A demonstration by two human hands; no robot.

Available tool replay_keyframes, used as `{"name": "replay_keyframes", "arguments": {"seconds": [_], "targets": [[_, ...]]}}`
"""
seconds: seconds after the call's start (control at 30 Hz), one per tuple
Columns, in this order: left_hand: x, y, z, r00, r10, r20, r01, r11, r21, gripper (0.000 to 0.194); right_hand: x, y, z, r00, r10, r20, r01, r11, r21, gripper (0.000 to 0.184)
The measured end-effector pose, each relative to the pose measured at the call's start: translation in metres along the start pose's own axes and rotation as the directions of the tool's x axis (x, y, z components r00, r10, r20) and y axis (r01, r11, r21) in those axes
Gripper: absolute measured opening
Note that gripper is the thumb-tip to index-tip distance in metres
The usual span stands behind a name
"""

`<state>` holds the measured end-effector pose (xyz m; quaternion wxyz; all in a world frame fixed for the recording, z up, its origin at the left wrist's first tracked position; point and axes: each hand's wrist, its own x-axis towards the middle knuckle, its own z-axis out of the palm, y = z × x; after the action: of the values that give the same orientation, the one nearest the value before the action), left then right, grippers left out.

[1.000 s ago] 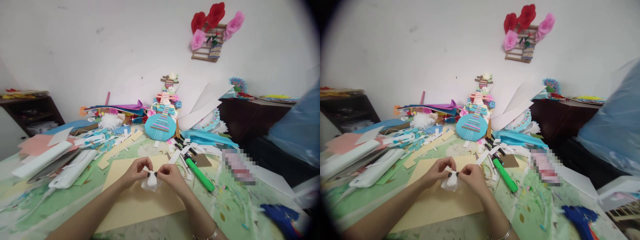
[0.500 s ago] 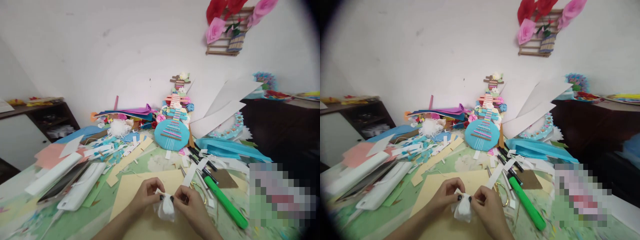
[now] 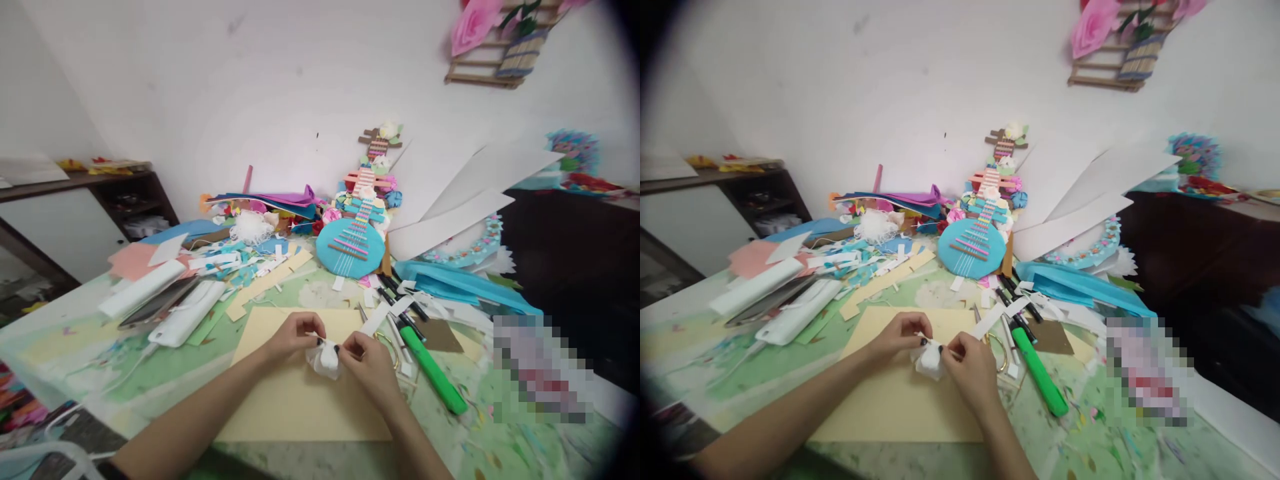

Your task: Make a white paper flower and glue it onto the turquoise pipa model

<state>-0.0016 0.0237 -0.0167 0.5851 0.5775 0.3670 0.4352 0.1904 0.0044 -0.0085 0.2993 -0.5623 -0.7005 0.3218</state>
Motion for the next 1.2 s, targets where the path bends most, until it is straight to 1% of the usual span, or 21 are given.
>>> {"name": "replay_keyframes", "arguments": {"seconds": [0.17,0.33,0.5,0.7,1.2], "targets": [[0.001,-0.004,0.000,1.000,0.026,-0.002,-0.026,1.000,0.012,0.021,-0.001,0.000,-0.002,0.998,-0.059,-0.030,0.057,0.994,-0.090,0.016],[0.002,-0.011,0.000,1.000,0.022,0.019,-0.022,1.000,-0.005,0.023,0.000,0.003,-0.003,0.998,-0.054,-0.045,0.050,0.994,-0.096,0.014],[0.001,-0.014,-0.001,1.000,0.010,0.024,-0.009,1.000,-0.012,0.019,0.002,0.008,-0.001,0.998,-0.048,-0.050,0.043,0.995,-0.088,0.012],[0.002,-0.015,-0.003,0.999,-0.001,0.044,0.002,1.000,-0.023,0.019,0.003,0.010,0.001,0.999,-0.047,-0.028,0.045,0.997,-0.064,0.010],[0.002,-0.012,0.000,0.996,0.031,0.082,-0.030,0.999,-0.020,0.021,0.003,0.009,0.000,0.999,-0.040,-0.017,0.040,0.999,0.001,0.011]]}}
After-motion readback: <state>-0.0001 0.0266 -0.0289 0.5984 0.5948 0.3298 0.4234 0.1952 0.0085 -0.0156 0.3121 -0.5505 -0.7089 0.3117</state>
